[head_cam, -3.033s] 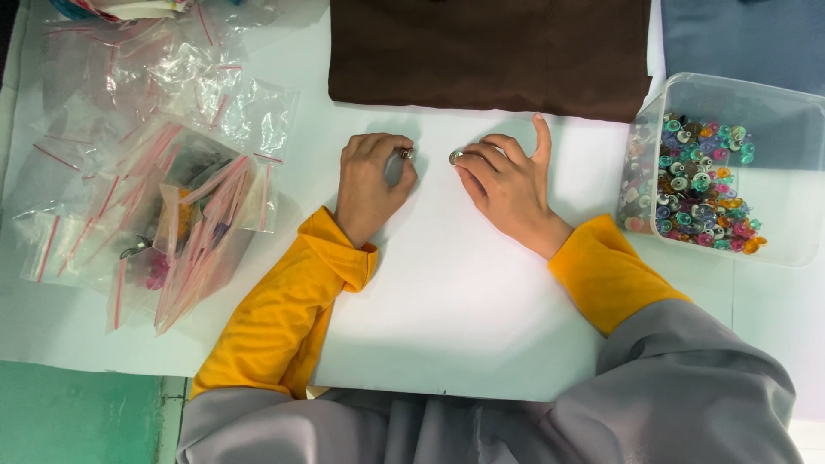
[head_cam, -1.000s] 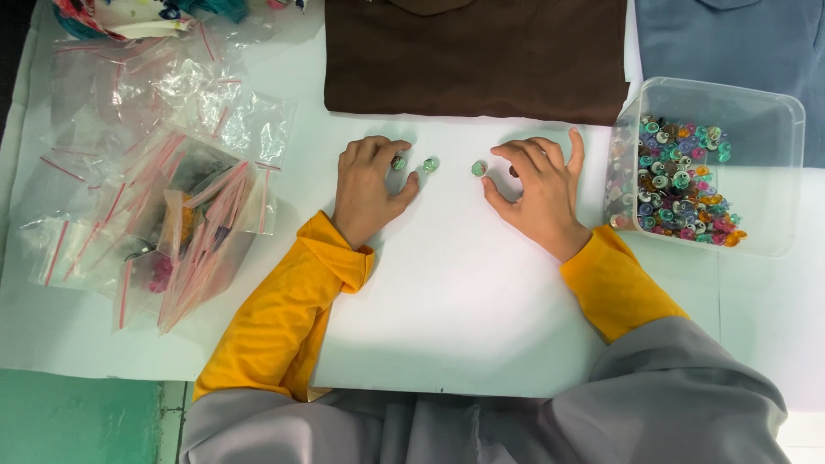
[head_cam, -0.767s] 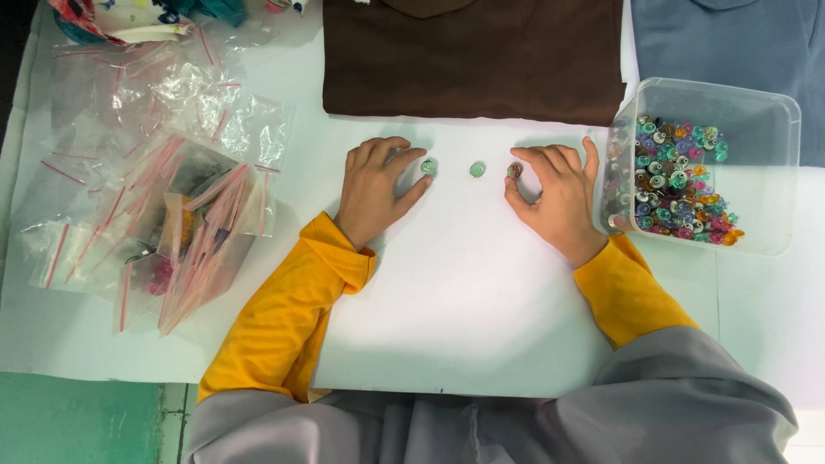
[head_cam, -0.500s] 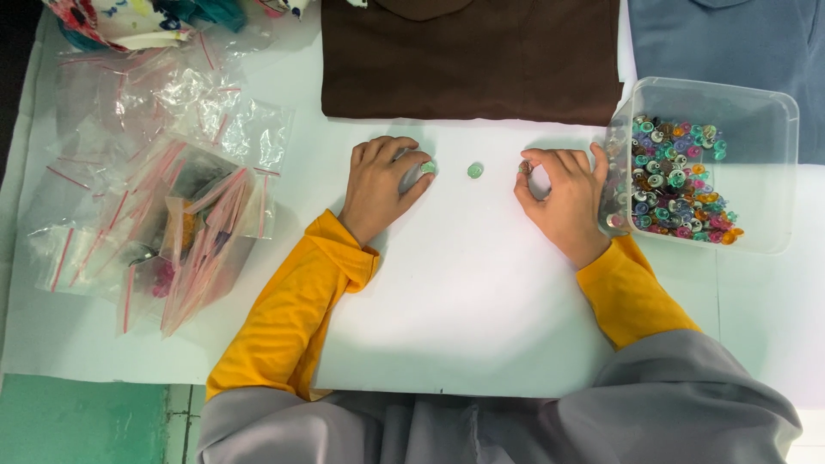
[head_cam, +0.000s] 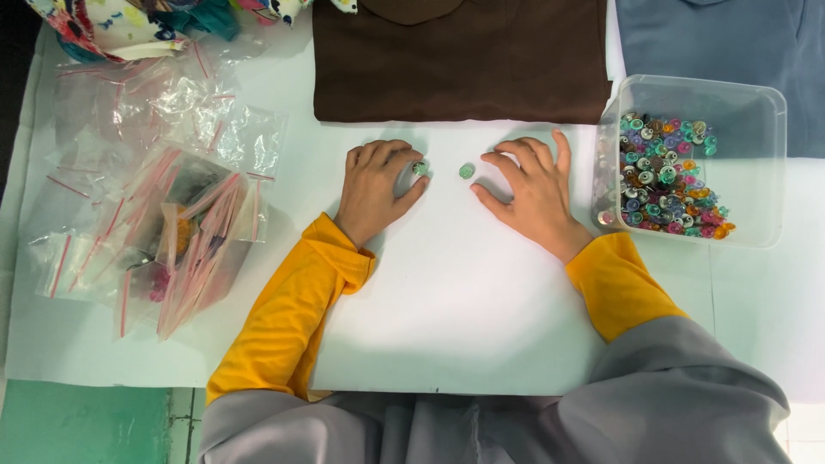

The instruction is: The person sorts small colorful buttons from a clear plastic container onto a white table, then places them into small zip-top bags. They repeat this process with different colored buttons, arranging them on the table before bagging them.

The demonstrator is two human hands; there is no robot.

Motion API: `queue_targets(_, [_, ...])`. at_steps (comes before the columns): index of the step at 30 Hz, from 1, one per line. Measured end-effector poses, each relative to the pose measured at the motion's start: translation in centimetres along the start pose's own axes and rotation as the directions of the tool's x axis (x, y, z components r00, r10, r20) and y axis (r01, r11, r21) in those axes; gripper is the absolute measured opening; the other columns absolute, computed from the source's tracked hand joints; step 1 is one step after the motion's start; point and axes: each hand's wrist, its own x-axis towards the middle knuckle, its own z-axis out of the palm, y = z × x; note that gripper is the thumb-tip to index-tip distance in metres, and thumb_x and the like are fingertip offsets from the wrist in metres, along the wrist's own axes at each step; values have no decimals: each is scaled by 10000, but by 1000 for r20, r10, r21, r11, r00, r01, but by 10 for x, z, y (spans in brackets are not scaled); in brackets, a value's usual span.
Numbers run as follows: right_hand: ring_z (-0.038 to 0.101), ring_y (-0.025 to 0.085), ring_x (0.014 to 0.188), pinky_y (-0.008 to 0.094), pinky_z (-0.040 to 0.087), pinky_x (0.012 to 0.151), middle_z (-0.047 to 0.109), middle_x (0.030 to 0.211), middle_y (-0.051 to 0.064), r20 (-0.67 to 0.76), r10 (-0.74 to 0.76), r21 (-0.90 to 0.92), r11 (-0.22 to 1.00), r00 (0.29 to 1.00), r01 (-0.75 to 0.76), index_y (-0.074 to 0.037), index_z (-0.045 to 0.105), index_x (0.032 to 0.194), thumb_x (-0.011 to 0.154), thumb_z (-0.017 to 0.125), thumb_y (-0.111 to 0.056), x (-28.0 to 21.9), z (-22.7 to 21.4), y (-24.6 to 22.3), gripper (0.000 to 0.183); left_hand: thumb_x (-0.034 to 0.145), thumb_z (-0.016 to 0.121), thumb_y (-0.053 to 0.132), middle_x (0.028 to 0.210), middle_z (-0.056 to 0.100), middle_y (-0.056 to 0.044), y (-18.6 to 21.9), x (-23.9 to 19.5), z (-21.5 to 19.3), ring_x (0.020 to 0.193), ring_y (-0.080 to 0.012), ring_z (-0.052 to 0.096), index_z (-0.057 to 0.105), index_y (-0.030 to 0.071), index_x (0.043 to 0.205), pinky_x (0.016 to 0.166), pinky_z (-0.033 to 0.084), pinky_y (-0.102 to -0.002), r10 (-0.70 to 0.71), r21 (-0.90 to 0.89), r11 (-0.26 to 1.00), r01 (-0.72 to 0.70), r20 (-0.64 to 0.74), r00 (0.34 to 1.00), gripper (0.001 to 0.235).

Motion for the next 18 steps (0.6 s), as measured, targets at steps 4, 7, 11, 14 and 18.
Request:
queue_targets(4, [548, 245, 1193, 606, 168, 1197, 648, 1172, 42, -11, -29, 12, 1000, 1000, 29, -140, 729, 1165, 906, 830, -363, 3, 12, 1, 356, 953, 750, 327, 1163, 665, -81, 2, 0, -1, 1143, -257, 565, 721, 134, 1168, 993, 371, -467, -7, -12, 1000, 7, 7, 1000, 290])
queue_targets(7, [527, 258, 1197, 639, 142, 1176, 633, 1165, 52, 10, -58, 22, 998, 998, 58, -143, 738, 1141, 940, 800, -389, 6, 15, 3, 324, 946, 753, 332, 1166, 663, -73, 0, -1, 2, 1144, -253, 564, 724, 141, 1153, 995, 373, -463, -4, -19, 1000, 4, -15, 1000, 283])
queue_targets(11, [531, 264, 1200, 665, 138, 1162, 643, 1151, 46, 17, -84, 13, 996, 996, 84, -169, 752, 1085, 975, 769, -347, 8, 14, 1, 210, 969, 736, 324, 1169, 656, -72, 1, -1, 1, 1139, -254, 568, 717, 142, 1145, 996, 382, -462, 7, 1, 1000, -7, -7, 1000, 254])
queue_targets(14, [536, 251, 1205, 664, 136, 1169, 654, 1142, 31, 13, -52, 1, 999, 999, 52, -171, 750, 1047, 975, 769, -333, 3, 12, 2, 178, 965, 747, 312, 1179, 661, -72, 2, -3, 3, 1152, -258, 569, 726, 147, 1141, 1008, 367, -475, -4, -1, 1000, 4, -6, 1000, 242])
queue_targets(18, [537, 239, 1196, 635, 111, 1174, 651, 1134, 11, 12, 76, 22, 997, 997, -77, -180, 741, 1028, 940, 814, -291, -7, 5, 7, 160, 962, 742, 318, 1154, 666, -65, 10, 1, 7, 1138, -253, 564, 733, 158, 1116, 1029, 323, -497, -9, 26, 1000, 9, -17, 1000, 222])
